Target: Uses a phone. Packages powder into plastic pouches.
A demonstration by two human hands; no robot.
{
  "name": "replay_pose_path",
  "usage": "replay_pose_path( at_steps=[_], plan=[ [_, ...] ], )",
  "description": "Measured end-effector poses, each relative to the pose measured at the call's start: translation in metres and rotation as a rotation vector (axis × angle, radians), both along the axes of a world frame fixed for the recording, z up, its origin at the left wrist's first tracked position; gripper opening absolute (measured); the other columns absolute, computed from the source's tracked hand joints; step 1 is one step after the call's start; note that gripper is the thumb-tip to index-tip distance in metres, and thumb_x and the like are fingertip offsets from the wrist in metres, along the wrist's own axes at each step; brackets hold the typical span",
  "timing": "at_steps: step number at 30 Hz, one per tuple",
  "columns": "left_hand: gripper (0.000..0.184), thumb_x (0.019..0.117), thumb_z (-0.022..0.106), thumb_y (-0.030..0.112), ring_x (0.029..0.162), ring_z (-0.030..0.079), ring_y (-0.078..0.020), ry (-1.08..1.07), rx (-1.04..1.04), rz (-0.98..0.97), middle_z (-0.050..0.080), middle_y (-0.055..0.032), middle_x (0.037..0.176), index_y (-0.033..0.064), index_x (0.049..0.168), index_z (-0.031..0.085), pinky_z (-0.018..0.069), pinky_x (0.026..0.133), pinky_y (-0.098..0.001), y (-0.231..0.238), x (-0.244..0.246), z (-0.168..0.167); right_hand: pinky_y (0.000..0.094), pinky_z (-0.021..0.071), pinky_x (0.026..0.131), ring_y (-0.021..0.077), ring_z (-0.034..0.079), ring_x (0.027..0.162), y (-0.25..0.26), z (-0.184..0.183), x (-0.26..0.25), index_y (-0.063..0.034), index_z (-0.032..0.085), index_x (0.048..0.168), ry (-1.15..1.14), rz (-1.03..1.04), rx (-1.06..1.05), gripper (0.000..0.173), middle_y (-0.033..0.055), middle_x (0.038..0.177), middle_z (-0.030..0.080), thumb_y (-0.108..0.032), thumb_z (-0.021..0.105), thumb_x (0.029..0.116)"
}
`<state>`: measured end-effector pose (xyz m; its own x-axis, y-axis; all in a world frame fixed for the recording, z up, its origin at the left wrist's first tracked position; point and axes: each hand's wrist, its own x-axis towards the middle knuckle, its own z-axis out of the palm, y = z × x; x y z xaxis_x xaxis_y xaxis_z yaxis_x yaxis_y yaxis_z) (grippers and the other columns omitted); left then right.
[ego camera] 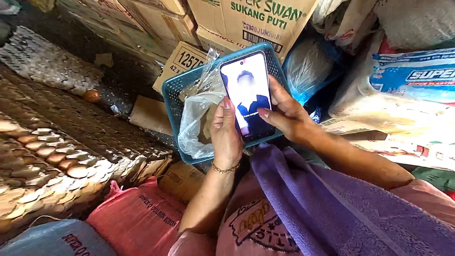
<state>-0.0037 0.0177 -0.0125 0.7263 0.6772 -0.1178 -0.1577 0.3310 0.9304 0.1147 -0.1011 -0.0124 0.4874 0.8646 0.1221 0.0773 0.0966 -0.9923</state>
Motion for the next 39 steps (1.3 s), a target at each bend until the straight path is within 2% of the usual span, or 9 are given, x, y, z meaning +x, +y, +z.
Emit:
replay_pose_path(
  at_steps=[5, 10, 14, 16, 19, 23, 27, 35, 39],
  plan=[
    [0.031, 0.1118, 0.039, 0.024, 0.099, 0.071, -0.0171, 0.048, -0.016, 0.029, 0.071, -0.0056, 0.11, 0.0084, 0.13, 0.058, 0.0601, 0.088, -0.0365, 0.045, 0.018, 0.015, 0.0308, 0.0448, 0.115, 0.0083, 0.053, 0.136, 0.041, 0.016, 0.032, -0.0058, 0.018, 0.164, -0.155, 0.075, -0.102, 0.068, 0.0094, 0.154, 0.05, -0.027, 0.048, 0.1069],
    [0.035, 0.1116, 0.04, 0.027, 0.106, 0.07, -0.0194, 0.013, -0.008, 0.076, 0.07, -0.0084, 0.114, 0.0061, 0.134, 0.055, 0.0588, 0.093, -0.0397, 0.084, 0.03, 0.024, 0.0288, 0.0431, 0.116, 0.0087, 0.051, 0.139, 0.076, 0.026, 0.046, -0.0085, 0.019, 0.165, -0.138, 0.117, -0.075, 0.063, 0.01, 0.16, 0.043, -0.025, 0.045, 0.1096],
    [0.033, 0.1118, 0.039, 0.028, 0.104, 0.07, -0.0192, 0.006, -0.017, 0.085, 0.07, -0.0086, 0.112, 0.0062, 0.131, 0.055, 0.0587, 0.093, -0.039, 0.111, 0.034, 0.023, 0.0353, 0.0605, 0.089, 0.015, 0.068, 0.108, 0.087, 0.017, 0.053, -0.0146, 0.027, 0.163, -0.152, 0.084, -0.134, 0.059, 0.0102, 0.134, 0.062, -0.029, 0.044, 0.1087],
    [0.033, 0.1117, 0.04, 0.027, 0.104, 0.07, -0.0188, -0.017, 0.0, 0.097, 0.071, -0.0082, 0.112, 0.0062, 0.132, 0.056, 0.0588, 0.093, -0.0389, 0.129, 0.035, 0.022, 0.0394, 0.0609, 0.091, 0.0176, 0.069, 0.111, 0.083, 0.015, 0.061, -0.0164, 0.031, 0.162, -0.195, 0.067, -0.198, 0.056, 0.0074, 0.136, 0.063, -0.032, 0.042, 0.1089],
    [0.032, 0.1118, 0.039, 0.025, 0.105, 0.07, -0.0179, -0.03, 0.054, 0.149, 0.071, -0.0069, 0.112, 0.006, 0.132, 0.055, 0.0585, 0.094, -0.0393, 0.163, 0.039, 0.021, 0.0418, 0.0603, 0.092, 0.0203, 0.068, 0.113, 0.067, 0.012, 0.068, -0.0125, 0.039, 0.157, -0.217, 0.004, -0.227, 0.051, 0.0088, 0.14, 0.06, -0.028, 0.039, 0.109],
    [0.032, 0.1124, 0.037, 0.027, 0.103, 0.07, -0.0193, -0.062, 0.119, 0.186, 0.07, -0.0072, 0.11, 0.0057, 0.13, 0.053, 0.0584, 0.093, -0.041, 0.218, 0.05, 0.008, 0.0361, 0.0604, 0.091, 0.015, 0.069, 0.108, 0.045, -0.004, 0.079, -0.0075, 0.049, 0.149, -0.232, -0.127, -0.232, 0.045, 0.007, 0.136, 0.063, -0.027, 0.038, 0.1097],
    [0.03, 0.112, 0.039, 0.024, 0.103, 0.07, -0.0183, -0.095, 0.164, 0.171, 0.07, -0.0067, 0.109, 0.0046, 0.128, 0.054, 0.0577, 0.095, -0.0396, 0.269, 0.067, -0.017, 0.0355, 0.0577, 0.097, 0.0144, 0.068, 0.113, 0.021, -0.025, 0.085, -0.0002, 0.057, 0.14, -0.374, -0.295, -0.207, 0.043, 0.0104, 0.134, 0.065, -0.024, 0.042, 0.1078],
    [0.032, 0.1119, 0.039, 0.023, 0.104, 0.069, -0.0173, -0.047, 0.137, 0.111, 0.069, -0.0076, 0.113, 0.002, 0.132, 0.052, 0.0565, 0.096, -0.0387, 0.331, 0.102, -0.075, 0.0328, 0.0498, 0.105, 0.0199, 0.062, 0.122, 0.005, -0.061, 0.073, 0.0058, 0.061, 0.134, -0.546, -0.478, -0.357, 0.045, 0.0228, 0.132, 0.064, -0.024, 0.042, 0.1065],
    [0.031, 0.1118, 0.039, 0.022, 0.104, 0.069, -0.0168, -0.052, 0.13, 0.068, 0.069, -0.0067, 0.112, 0.0023, 0.132, 0.052, 0.0564, 0.096, -0.0383, 0.348, 0.115, -0.097, 0.0306, 0.0482, 0.109, 0.0224, 0.057, 0.132, 0.011, -0.067, 0.069, 0.0087, 0.058, 0.137, -0.575, -0.495, -0.34, 0.046, 0.0257, 0.142, 0.056, -0.022, 0.042, 0.1064]
  ],
)
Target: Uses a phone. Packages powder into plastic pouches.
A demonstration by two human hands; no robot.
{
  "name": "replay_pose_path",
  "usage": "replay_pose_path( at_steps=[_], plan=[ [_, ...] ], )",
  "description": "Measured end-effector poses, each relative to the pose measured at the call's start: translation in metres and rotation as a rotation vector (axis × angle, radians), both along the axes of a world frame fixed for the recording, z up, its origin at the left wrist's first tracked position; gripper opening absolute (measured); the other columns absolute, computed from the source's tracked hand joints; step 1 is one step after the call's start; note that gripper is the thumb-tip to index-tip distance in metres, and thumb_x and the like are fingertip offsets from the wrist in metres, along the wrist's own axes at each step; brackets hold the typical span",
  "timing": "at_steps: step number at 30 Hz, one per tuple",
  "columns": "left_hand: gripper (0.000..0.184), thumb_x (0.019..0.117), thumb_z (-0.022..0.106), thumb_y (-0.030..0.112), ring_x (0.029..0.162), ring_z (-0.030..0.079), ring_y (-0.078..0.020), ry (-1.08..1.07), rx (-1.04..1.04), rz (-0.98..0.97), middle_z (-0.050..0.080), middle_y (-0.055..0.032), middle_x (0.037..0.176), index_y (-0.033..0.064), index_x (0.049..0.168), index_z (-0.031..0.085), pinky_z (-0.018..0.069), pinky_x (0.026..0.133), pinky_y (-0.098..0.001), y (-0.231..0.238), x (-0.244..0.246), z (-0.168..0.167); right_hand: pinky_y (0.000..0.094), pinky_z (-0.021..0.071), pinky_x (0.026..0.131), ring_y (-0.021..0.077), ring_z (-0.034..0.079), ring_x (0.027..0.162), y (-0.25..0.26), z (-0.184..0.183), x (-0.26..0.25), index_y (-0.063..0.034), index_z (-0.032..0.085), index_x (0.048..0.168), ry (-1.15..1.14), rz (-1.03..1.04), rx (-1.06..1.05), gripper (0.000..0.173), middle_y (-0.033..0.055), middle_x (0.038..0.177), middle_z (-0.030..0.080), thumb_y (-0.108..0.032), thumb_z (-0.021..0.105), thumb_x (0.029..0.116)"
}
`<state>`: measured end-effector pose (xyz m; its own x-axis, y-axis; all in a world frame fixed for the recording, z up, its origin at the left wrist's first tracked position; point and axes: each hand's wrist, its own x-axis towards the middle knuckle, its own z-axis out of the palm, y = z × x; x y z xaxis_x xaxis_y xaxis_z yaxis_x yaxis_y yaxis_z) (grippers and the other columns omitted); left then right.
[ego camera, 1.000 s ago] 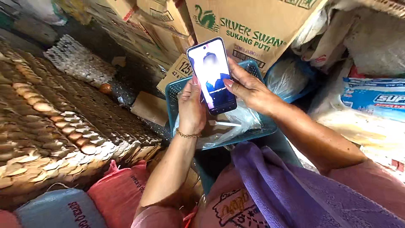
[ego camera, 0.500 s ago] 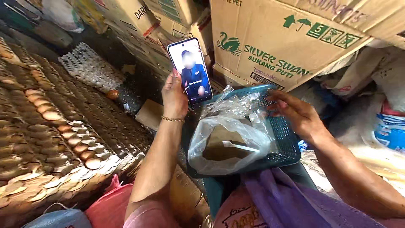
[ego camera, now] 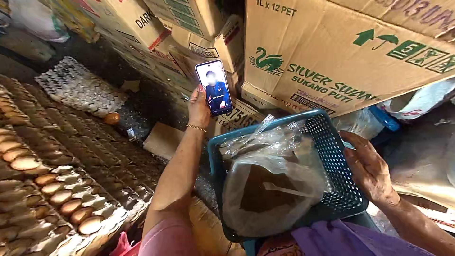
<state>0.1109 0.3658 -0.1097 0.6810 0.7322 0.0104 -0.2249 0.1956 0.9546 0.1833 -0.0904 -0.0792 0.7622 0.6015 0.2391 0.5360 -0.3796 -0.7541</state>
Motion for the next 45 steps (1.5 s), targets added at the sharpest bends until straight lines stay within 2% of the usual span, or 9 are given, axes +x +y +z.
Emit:
replay_pose_path(
  at_steps=[3, 9, 12, 17, 22, 25, 39, 43, 45],
  plan=[
    [0.031, 0.1117, 0.038, 0.023, 0.104, 0.069, -0.0169, -0.011, -0.015, -0.037, 0.069, -0.0062, 0.112, 0.0031, 0.131, 0.052, 0.0568, 0.096, -0.039, 0.005, 0.011, -0.014, 0.0301, 0.046, 0.11, 0.0209, 0.057, 0.132, 0.001, -0.001, 0.002, 0.0079, 0.06, 0.135, 0.001, 0.003, -0.005, 0.047, 0.0243, 0.14, 0.058, -0.024, 0.04, 0.1068],
    [0.033, 0.1117, 0.038, 0.02, 0.109, 0.067, -0.0175, -0.038, -0.063, -0.033, 0.067, -0.0087, 0.117, 0.0004, 0.135, 0.05, 0.0546, 0.099, -0.0391, 0.006, 0.035, -0.035, 0.0368, 0.0419, 0.114, 0.0271, 0.056, 0.134, -0.003, -0.002, 0.002, 0.0063, 0.064, 0.131, -0.034, 0.018, -0.061, 0.048, 0.0244, 0.138, 0.061, -0.027, 0.04, 0.1075],
    [0.031, 0.1117, 0.038, 0.02, 0.106, 0.068, -0.0167, -0.035, -0.093, -0.014, 0.068, -0.0078, 0.114, 0.0011, 0.132, 0.051, 0.0557, 0.097, -0.0389, 0.001, 0.045, -0.037, 0.0358, 0.0413, 0.114, 0.0263, 0.056, 0.133, -0.002, -0.002, 0.003, 0.0059, 0.065, 0.129, -0.049, 0.029, -0.053, 0.045, 0.0238, 0.137, 0.062, -0.025, 0.041, 0.1071],
    [0.038, 0.1117, 0.04, 0.025, 0.112, 0.065, -0.0164, 0.02, -0.076, 0.0, 0.065, -0.0102, 0.122, -0.0001, 0.138, 0.05, 0.0535, 0.1, -0.0373, -0.004, 0.053, -0.038, 0.0349, 0.0402, 0.115, 0.0247, 0.055, 0.134, -0.003, -0.001, 0.002, 0.0043, 0.067, 0.127, -0.049, 0.045, -0.05, 0.045, 0.0221, 0.136, 0.063, -0.025, 0.04, 0.1078],
    [0.033, 0.1114, 0.04, 0.023, 0.104, 0.067, -0.015, 0.027, -0.081, 0.023, 0.067, -0.008, 0.113, 0.0008, 0.132, 0.054, 0.0554, 0.096, -0.0363, -0.012, 0.058, -0.042, 0.0358, 0.0401, 0.115, 0.0257, 0.056, 0.133, -0.003, -0.002, 0.003, 0.0041, 0.069, 0.125, -0.048, 0.052, -0.042, 0.045, 0.0222, 0.135, 0.064, -0.026, 0.039, 0.108],
    [0.036, 0.1116, 0.04, 0.024, 0.106, 0.068, -0.0154, 0.041, -0.075, 0.038, 0.068, -0.0091, 0.116, 0.0, 0.134, 0.053, 0.0556, 0.097, -0.0369, -0.017, 0.059, -0.047, 0.0367, 0.0396, 0.115, 0.0262, 0.055, 0.133, -0.004, -0.002, 0.003, 0.004, 0.069, 0.124, -0.05, 0.055, -0.052, 0.045, 0.0222, 0.135, 0.064, -0.026, 0.039, 0.108],
    [0.029, 0.1113, 0.04, 0.018, 0.106, 0.067, -0.0144, -0.088, -0.105, 0.022, 0.067, -0.0064, 0.113, 0.001, 0.131, 0.052, 0.0547, 0.099, -0.0371, -0.021, 0.065, -0.047, 0.0377, 0.0389, 0.116, 0.0256, 0.056, 0.133, -0.003, -0.005, 0.005, 0.0016, 0.071, 0.121, -0.046, 0.057, -0.032, 0.045, 0.02, 0.133, 0.065, -0.028, 0.04, 0.1085],
    [0.027, 0.1108, 0.04, 0.016, 0.105, 0.067, -0.0131, -0.127, -0.03, 0.028, 0.068, -0.0045, 0.11, 0.0006, 0.128, 0.054, 0.0545, 0.099, -0.0364, -0.015, 0.067, -0.047, 0.037, 0.0371, 0.117, 0.0249, 0.055, 0.134, -0.002, -0.004, 0.004, 0.0019, 0.071, 0.12, -0.05, 0.057, -0.045, 0.045, 0.0196, 0.133, 0.066, -0.027, 0.039, 0.1085],
    [0.031, 0.1108, 0.04, 0.017, 0.107, 0.067, -0.0136, -0.114, 0.032, 0.028, 0.068, -0.0063, 0.114, -0.0014, 0.131, 0.053, 0.0538, 0.1, -0.0368, -0.012, 0.067, -0.045, 0.0377, 0.0365, 0.118, 0.0259, 0.054, 0.135, -0.003, -0.004, 0.004, 0.0023, 0.071, 0.12, -0.052, 0.057, -0.049, 0.044, 0.0194, 0.133, 0.066, -0.026, 0.039, 0.1082]
  ],
)
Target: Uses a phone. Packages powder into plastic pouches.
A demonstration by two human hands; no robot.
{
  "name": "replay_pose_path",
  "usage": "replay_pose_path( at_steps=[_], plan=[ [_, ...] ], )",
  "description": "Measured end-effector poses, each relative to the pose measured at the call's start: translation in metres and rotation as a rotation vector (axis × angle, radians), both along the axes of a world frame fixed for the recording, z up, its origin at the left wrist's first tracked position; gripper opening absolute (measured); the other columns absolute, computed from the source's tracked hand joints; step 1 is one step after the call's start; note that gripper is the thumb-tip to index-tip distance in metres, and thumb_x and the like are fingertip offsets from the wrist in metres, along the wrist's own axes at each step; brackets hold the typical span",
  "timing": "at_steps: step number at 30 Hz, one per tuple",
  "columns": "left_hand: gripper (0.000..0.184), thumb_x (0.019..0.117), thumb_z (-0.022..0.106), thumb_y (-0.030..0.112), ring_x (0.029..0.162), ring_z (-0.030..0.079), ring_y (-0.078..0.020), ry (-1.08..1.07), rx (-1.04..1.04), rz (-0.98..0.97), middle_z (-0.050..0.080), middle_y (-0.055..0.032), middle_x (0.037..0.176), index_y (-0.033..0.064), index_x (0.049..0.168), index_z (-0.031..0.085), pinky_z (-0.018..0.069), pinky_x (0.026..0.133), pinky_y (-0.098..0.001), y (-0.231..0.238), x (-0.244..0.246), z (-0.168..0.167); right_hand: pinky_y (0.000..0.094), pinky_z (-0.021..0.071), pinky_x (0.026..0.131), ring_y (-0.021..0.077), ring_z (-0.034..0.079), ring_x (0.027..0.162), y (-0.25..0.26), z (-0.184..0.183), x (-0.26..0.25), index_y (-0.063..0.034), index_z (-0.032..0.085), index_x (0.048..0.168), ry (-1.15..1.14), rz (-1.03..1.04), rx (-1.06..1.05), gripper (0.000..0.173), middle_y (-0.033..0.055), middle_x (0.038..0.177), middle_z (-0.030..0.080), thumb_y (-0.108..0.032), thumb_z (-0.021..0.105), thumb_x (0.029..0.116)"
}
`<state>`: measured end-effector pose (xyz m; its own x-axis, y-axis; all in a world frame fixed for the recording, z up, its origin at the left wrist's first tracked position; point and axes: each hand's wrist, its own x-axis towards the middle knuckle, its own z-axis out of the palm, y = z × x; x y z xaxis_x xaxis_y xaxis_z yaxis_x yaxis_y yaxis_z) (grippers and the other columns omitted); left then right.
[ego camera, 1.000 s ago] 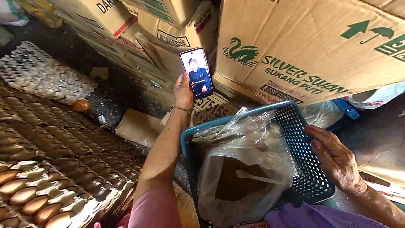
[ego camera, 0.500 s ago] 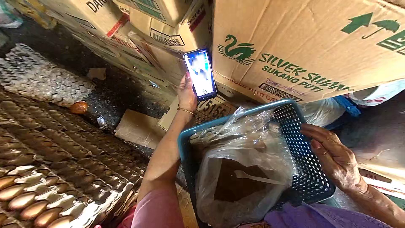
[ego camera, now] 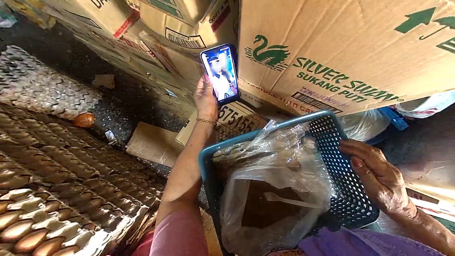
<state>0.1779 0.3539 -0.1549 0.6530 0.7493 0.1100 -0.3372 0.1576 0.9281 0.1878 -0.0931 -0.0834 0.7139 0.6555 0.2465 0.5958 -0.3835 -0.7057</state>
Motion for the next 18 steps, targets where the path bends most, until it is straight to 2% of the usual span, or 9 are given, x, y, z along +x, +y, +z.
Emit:
replay_pose_path(
  at_steps=[1, 7, 18],
  plan=[
    [0.033, 0.1109, 0.04, 0.017, 0.108, 0.066, -0.014, 0.005, 0.034, 0.0, 0.067, -0.0074, 0.117, -0.0028, 0.133, 0.052, 0.0532, 0.101, -0.037, 0.002, 0.0, 0.001, 0.0382, 0.0364, 0.118, 0.0262, 0.054, 0.135, 0.0, 0.0, 0.0, 0.0025, 0.071, 0.119, -0.001, 0.0, 0.0, 0.044, 0.0195, 0.133, 0.066, -0.026, 0.04, 0.1083],
    [0.029, 0.1104, 0.042, 0.017, 0.102, 0.068, -0.0128, -0.023, 0.124, 0.048, 0.07, -0.0048, 0.109, -0.0019, 0.126, 0.057, 0.0561, 0.097, -0.0371, 0.005, 0.001, 0.001, 0.0389, 0.0361, 0.118, 0.0259, 0.054, 0.135, 0.0, -0.001, 0.001, 0.0013, 0.071, 0.12, 0.0, 0.005, 0.008, 0.044, 0.0182, 0.132, 0.067, -0.028, 0.039, 0.1087],
    [0.03, 0.1099, 0.042, 0.016, 0.107, 0.066, -0.0143, -0.095, 0.172, 0.174, 0.069, -0.0067, 0.113, -0.0047, 0.126, 0.058, 0.0536, 0.1, -0.0385, 0.011, 0.005, -0.01, 0.0395, 0.0339, 0.12, 0.0265, 0.053, 0.137, 0.0, -0.001, 0.0, 0.0016, 0.071, 0.119, 0.004, 0.008, 0.007, 0.045, 0.0174, 0.132, 0.067, -0.029, 0.039, 0.1092]
  ],
)
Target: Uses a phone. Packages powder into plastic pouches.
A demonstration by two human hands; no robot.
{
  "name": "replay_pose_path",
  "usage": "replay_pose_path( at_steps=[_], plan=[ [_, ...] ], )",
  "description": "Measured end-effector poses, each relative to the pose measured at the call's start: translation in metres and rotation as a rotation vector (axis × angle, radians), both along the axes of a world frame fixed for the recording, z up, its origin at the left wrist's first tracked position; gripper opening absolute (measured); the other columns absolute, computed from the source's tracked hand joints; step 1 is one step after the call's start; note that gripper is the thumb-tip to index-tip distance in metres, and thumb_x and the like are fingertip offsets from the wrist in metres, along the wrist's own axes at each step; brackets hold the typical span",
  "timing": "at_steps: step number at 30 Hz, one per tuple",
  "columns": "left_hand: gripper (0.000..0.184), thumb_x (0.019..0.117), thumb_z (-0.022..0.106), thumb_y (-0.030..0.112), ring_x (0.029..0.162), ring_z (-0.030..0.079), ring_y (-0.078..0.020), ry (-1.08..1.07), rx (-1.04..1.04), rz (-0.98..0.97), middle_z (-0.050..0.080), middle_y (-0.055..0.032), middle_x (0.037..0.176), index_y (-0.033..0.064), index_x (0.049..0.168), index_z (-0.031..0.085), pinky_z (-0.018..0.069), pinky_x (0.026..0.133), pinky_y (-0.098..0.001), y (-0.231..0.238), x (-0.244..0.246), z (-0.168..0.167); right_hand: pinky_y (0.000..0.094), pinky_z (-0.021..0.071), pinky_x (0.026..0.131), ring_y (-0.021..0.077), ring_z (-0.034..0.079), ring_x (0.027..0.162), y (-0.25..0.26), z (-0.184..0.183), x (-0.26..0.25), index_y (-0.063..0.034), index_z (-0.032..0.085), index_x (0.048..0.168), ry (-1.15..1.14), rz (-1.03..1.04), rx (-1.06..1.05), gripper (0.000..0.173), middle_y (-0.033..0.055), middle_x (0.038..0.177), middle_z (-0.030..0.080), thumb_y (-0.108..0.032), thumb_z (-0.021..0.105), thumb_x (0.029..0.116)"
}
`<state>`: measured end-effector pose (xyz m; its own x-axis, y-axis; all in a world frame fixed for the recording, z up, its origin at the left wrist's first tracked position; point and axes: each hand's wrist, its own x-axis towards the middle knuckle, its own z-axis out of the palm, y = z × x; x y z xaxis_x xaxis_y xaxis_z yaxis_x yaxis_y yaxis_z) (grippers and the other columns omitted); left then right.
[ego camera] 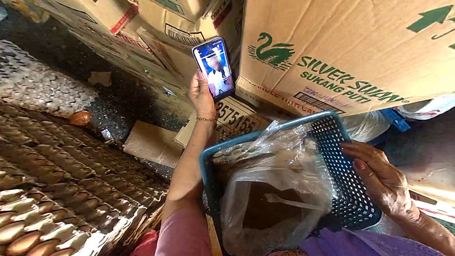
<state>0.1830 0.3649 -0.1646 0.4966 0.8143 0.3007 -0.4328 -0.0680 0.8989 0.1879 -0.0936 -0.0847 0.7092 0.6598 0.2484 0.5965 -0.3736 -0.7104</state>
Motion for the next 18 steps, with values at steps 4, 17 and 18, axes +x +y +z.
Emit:
replay_pose_path(
  at_steps=[4, 17, 18],
  plan=[
    [0.032, 0.1101, 0.043, 0.017, 0.107, 0.067, -0.0148, 0.035, -0.008, -0.029, 0.069, -0.0076, 0.113, -0.0046, 0.128, 0.057, 0.0542, 0.099, -0.0383, -0.0001, 0.0038, 0.0022, 0.0397, 0.0333, 0.12, 0.0263, 0.052, 0.138, 0.0009, 0.001, -0.0005, 0.0018, 0.071, 0.119, 0.006, 0.001, 0.008, 0.045, 0.017, 0.132, 0.068, -0.028, 0.039, 0.1094],
    [0.034, 0.111, 0.041, 0.021, 0.109, 0.066, -0.017, 0.072, -0.014, -0.112, 0.067, -0.0088, 0.115, -0.0039, 0.129, 0.055, 0.0535, 0.101, -0.0406, 0.0071, 0.0072, 0.0044, 0.0384, 0.0338, 0.12, 0.0248, 0.053, 0.137, 0.0006, 0.0002, 0.0001, 0.0006, 0.072, 0.118, 0.009, 0.002, 0.016, 0.044, 0.0155, 0.131, 0.068, -0.029, 0.04, 0.109],
    [0.034, 0.1112, 0.041, 0.021, 0.109, 0.066, -0.0173, 0.073, -0.02, -0.114, 0.067, -0.0089, 0.116, -0.0036, 0.13, 0.055, 0.0537, 0.101, -0.041, 0.0067, 0.0072, 0.0045, 0.0383, 0.0336, 0.12, 0.0249, 0.053, 0.137, 0.0002, 0.0, 0.0003, 0.0009, 0.071, 0.119, 0.007, 0.003, 0.016, 0.044, 0.0157, 0.131, 0.068, -0.028, 0.04, 0.109]
  ],
)
